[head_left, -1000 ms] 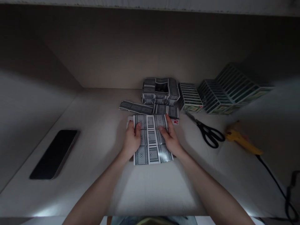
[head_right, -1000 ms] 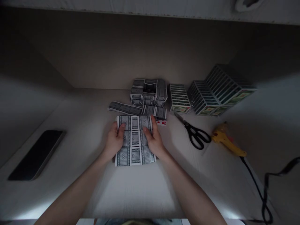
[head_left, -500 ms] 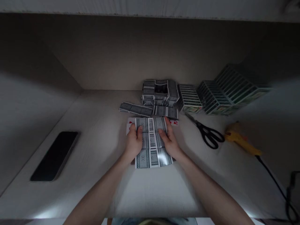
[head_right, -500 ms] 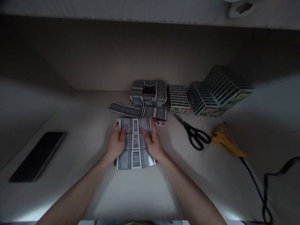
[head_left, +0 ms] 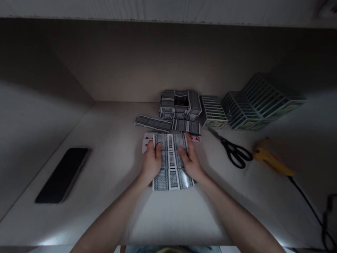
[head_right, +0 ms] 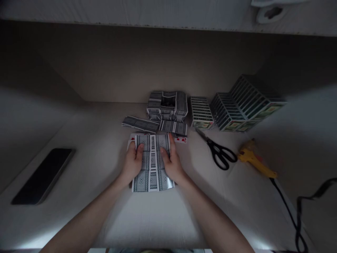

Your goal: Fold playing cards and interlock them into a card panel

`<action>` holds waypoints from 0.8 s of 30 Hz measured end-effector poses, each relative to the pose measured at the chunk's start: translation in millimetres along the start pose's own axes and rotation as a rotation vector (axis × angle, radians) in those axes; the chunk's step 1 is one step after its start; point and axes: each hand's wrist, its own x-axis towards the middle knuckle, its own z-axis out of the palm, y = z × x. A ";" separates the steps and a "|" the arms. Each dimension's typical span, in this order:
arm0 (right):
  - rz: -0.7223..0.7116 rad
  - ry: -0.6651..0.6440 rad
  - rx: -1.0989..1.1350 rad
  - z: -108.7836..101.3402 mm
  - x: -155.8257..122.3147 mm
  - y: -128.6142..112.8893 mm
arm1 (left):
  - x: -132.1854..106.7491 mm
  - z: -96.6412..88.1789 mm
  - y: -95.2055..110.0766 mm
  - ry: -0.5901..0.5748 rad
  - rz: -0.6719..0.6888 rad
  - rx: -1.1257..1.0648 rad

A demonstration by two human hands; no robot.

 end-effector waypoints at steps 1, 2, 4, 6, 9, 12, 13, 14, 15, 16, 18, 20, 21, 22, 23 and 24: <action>-0.006 -0.005 -0.012 0.1 -0.2 0.6 | -0.5 0.2 0.6 -0.003 0.004 0.006; -0.016 -0.006 -0.028 0.2 -0.4 1.5 | -1.0 0.4 1.2 -0.004 0.007 0.016; -0.042 -0.001 -0.064 0.9 -0.6 3.3 | -2.0 1.1 2.1 0.000 0.020 0.039; -0.068 0.004 -0.084 1.9 -0.7 4.4 | -2.6 1.9 2.5 0.006 0.032 0.062; -0.088 0.002 -0.074 3.4 -0.7 3.9 | -2.8 2.8 2.3 0.011 0.038 0.074; -0.083 0.000 -0.067 4.1 -1.1 2.3 | -2.9 2.9 2.3 0.010 0.038 0.066; -0.079 -0.002 -0.067 4.1 -1.3 2.1 | -2.9 2.8 2.3 0.007 0.033 0.061; -0.076 -0.004 -0.066 4.1 -1.4 2.2 | -3.0 2.7 2.4 0.004 0.029 0.058; -0.076 -0.007 -0.067 4.0 -1.4 2.5 | -3.1 2.6 2.5 0.002 0.027 0.054; -0.079 -0.009 -0.069 4.0 -1.4 3.1 | -3.2 2.6 2.6 0.001 0.029 0.052; -0.090 -0.010 -0.082 3.8 -1.0 4.5 | -3.2 2.5 2.7 0.005 0.038 0.056; -0.100 -0.013 -0.098 3.5 -0.3 5.5 | -3.3 2.3 3.2 0.006 0.043 0.064; -0.105 -0.017 -0.103 3.2 0.2 5.7 | -3.3 2.1 3.6 0.006 0.045 0.065; -0.108 -0.025 -0.106 2.8 0.6 5.7 | -3.4 1.8 4.1 0.006 0.047 0.064; -0.108 -0.037 -0.107 2.2 1.1 5.5 | -3.6 1.5 4.6 0.005 0.047 0.062; -0.106 -0.048 -0.107 1.5 1.6 5.0 | -3.6 1.2 4.9 0.003 0.048 0.056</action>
